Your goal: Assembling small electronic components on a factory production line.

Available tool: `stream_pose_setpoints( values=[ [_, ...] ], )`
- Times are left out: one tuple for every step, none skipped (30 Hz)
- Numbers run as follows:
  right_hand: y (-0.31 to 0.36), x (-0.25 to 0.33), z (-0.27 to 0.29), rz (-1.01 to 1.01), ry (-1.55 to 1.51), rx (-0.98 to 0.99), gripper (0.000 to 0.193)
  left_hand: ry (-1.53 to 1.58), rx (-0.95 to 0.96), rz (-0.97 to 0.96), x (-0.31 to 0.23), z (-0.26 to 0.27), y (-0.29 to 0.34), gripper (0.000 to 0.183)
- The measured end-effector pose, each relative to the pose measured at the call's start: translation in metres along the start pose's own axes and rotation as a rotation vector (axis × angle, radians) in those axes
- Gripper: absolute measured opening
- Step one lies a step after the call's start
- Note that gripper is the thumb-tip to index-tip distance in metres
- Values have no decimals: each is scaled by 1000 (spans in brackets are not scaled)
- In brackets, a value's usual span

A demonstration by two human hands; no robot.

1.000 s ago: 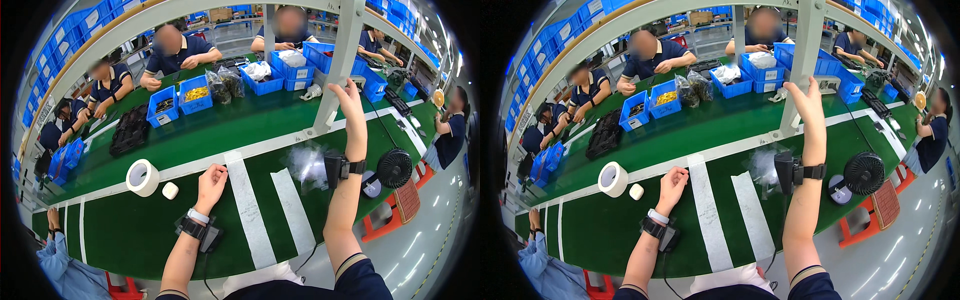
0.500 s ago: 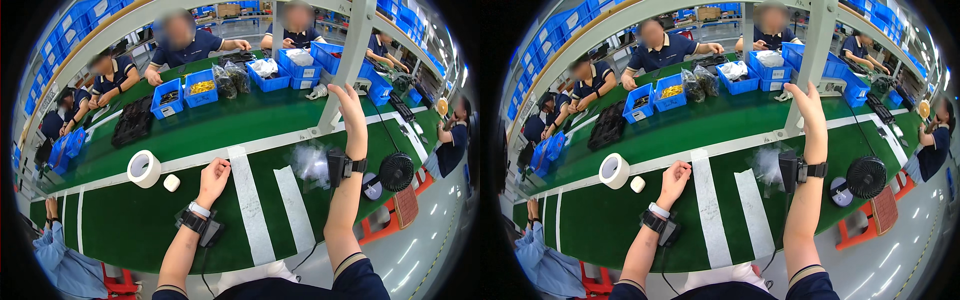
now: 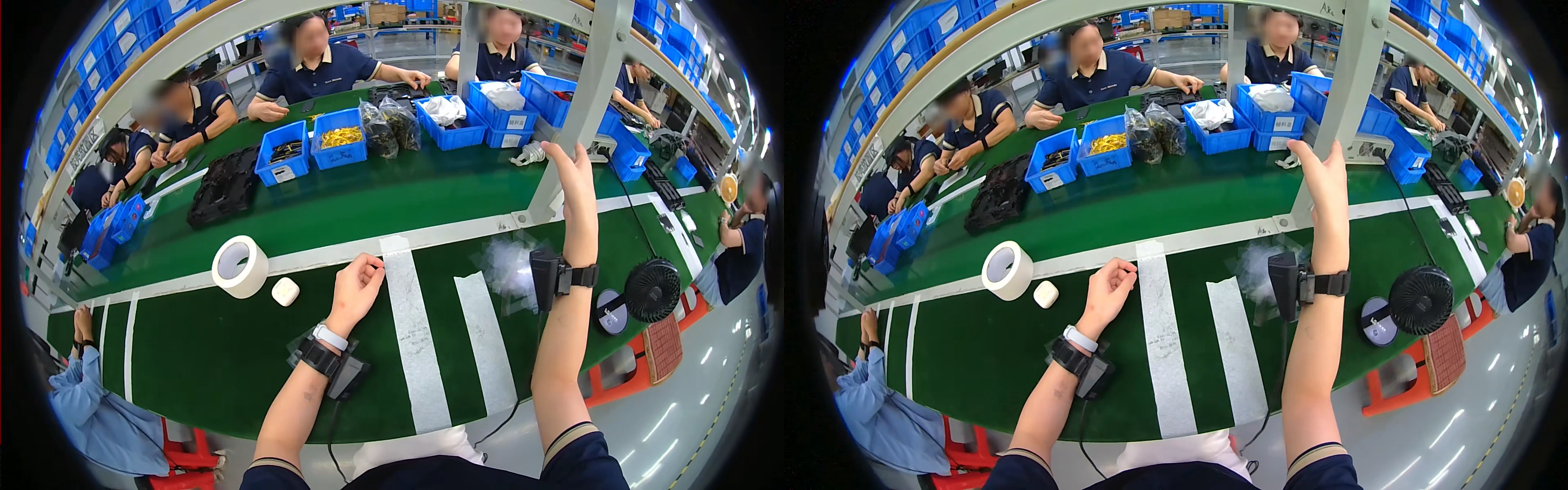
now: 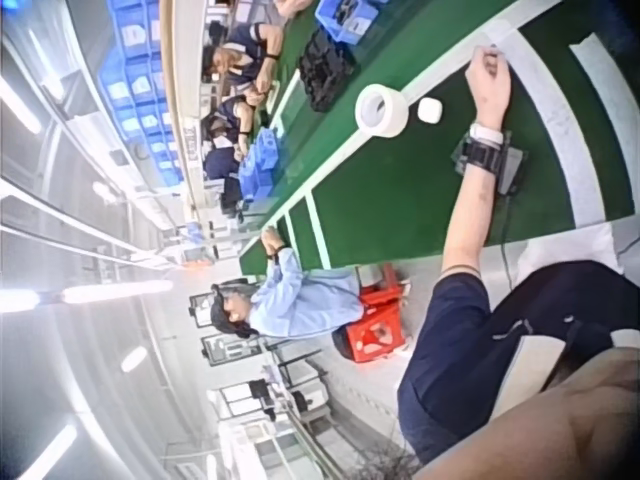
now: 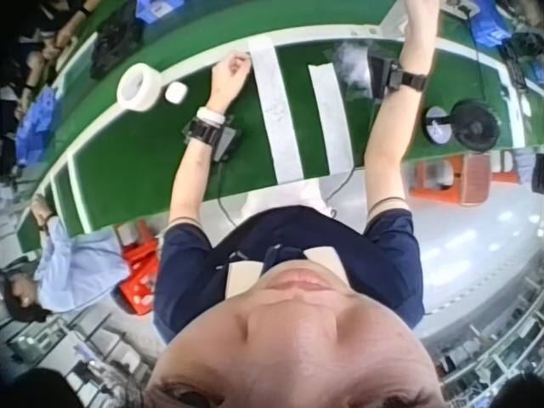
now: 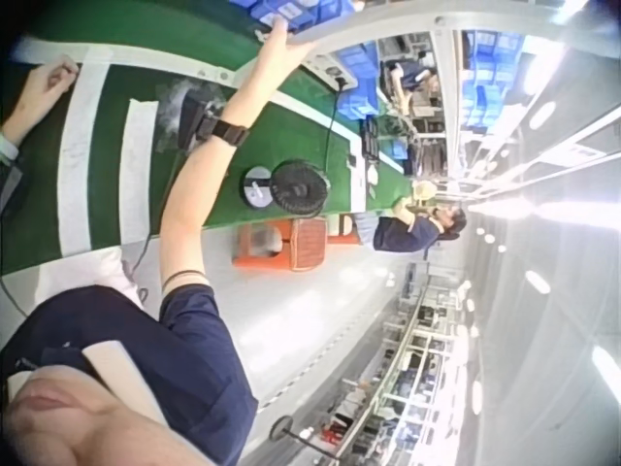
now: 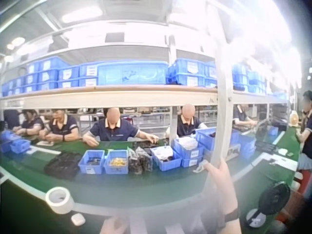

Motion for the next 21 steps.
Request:
stream_pose_setpoints(
  values=[
    [2, 5, -2, -7, -4, -9, 66, -4, 5, 2, 1, 0, 1, 7],
    [3, 7, -3, -15, -8, -18, 64, 20, -45, -32, 3, 0, 1, 6],
    [1, 2, -3, 11, 1, -54, 62, 44, -95, -66, 5, 2, 3, 5],
    [-1, -1, -2, 10, 0, -52, 62, 43, -97, -64, 5, 2, 3, 5],
    [-2, -3, -3, 4, 11, -35, 63, 43, -95, -48, 5, 2, 3, 5],
    [-3, -6, -4, -3, 21, -17, 64, 42, -93, -30, 6, 3, 4, 6],
    [-5, -11, -1, -1, 28, -23, 64, 48, -87, -33, 3, 1, 4, 6],
    [-8, -18, 3, 64, 88, -94, 63, 40, -52, -34, 0, -1, 3, 6],
    [-11, -23, 8, 129, 149, -166, 63, 33, -15, -34, -4, -4, 1, 7],
    [-13, -29, 4, 118, 147, -166, 63, 27, -11, -26, -2, -2, 2, 7],
    [-15, -35, 1, 159, 190, -181, 61, 11, -11, -26, 0, 0, 1, 7],
    [-17, -40, -2, 200, 235, -197, 60, -4, -9, -27, 2, 1, 1, 7],
    [-16, -32, -7, 195, 241, -211, 57, -3, -9, -22, 0, 3, 1, 7],
    [-15, -30, -7, 192, 243, -208, 57, 11, -24, -32, -2, 6, 1, 7],
    [-14, -28, -7, 167, 196, -188, 57, 26, -41, -44, -4, 8, 3, 7],
    [-16, -28, -6, 146, 146, -167, 56, 26, -46, -43, -3, 7, 2, 7],
    [-18, -30, -5, 149, 143, -163, 56, 34, -37, -29, -2, 6, 1, 7],
    [-19, -33, -4, 137, 153, -174, 56, 41, -28, -15, -2, 5, 1, 7],
    [-18, -35, -3, 123, 163, -189, 55, 40, -32, -17, 0, 4, 0, 7],
    [-18, -36, -3, 125, 160, -188, 55, 31, -23, -8, 1, 2, 0, 7],
    [-17, -36, -3, 144, 181, -195, 55, 23, -15, -1, 1, 1, 0, 7]
  ],
)
Point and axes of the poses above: each hand's wrist, its own y-axis away from the middle knuckle, its own z-axis out of the back of the hand, x = y × z, the point moved 1 cm from there along -y, towards the middle knuckle, and after that the axes turned 14 degrees about -y, right-handed, at the moved point
